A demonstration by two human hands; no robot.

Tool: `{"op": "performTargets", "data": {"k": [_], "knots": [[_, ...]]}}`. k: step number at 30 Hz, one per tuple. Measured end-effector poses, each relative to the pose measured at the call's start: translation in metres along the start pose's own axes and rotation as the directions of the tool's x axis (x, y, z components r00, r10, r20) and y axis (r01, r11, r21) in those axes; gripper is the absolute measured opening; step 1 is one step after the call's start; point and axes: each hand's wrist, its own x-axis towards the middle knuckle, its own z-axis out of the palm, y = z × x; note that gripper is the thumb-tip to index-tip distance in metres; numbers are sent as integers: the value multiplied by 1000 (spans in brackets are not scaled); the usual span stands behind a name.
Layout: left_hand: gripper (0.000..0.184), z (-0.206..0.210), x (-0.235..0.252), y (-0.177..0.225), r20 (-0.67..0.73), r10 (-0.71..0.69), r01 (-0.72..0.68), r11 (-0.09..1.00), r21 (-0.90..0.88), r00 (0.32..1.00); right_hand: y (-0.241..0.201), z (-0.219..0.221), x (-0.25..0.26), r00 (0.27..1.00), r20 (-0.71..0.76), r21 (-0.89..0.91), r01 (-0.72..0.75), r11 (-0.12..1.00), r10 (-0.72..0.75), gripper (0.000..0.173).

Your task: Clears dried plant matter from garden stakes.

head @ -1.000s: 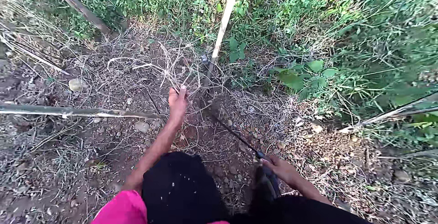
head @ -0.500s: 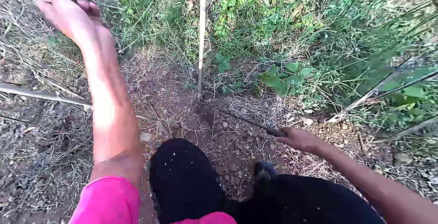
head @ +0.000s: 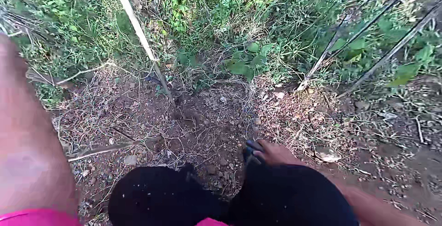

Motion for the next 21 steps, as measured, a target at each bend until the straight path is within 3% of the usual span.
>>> {"op": "performTargets", "data": {"k": [2, 3, 6, 9, 11, 14, 16, 18, 21], "knots": [[57, 44, 82, -74, 298, 35, -101, 973, 208, 954, 26, 20, -9, 998, 36, 3, -44, 999, 44, 60], [60, 70, 105, -98, 380, 17, -103, 973, 207, 925, 32, 13, -15, 997, 41, -22, -67, 998, 68, 59], [57, 129, 91, -121, 454, -132, 91, 990, 110, 881, 50, -30, -25, 995, 4, -128, -98, 987, 99, 54], [53, 160, 69, -144, 421, -146, 251, 946, -204, 895, 82, -77, -8, 980, -104, -181, -183, 966, 167, 48], [52, 171, 47, -155, 428, -159, 262, 946, -193, 890, 98, -120, 14, 947, -194, -226, -298, 928, 257, 47], [53, 195, 25, -174, 570, -259, 179, 965, 193, 780, 90, -177, 32, 835, -419, -67, -420, 905, 356, 51], [55, 202, 23, -202, 618, -250, 49, 945, 323, 746, 83, -187, 38, 760, -533, 44, -412, 910, 370, 57], [56, 201, 33, -224, 651, -223, -89, 908, 410, 725, 71, -170, 38, 731, -559, 185, -348, 919, 390, 59], [60, 206, 45, -242, 648, -222, -30, 935, 355, 728, 59, -98, 29, 772, -471, 481, -181, 858, 427, 56]]}}
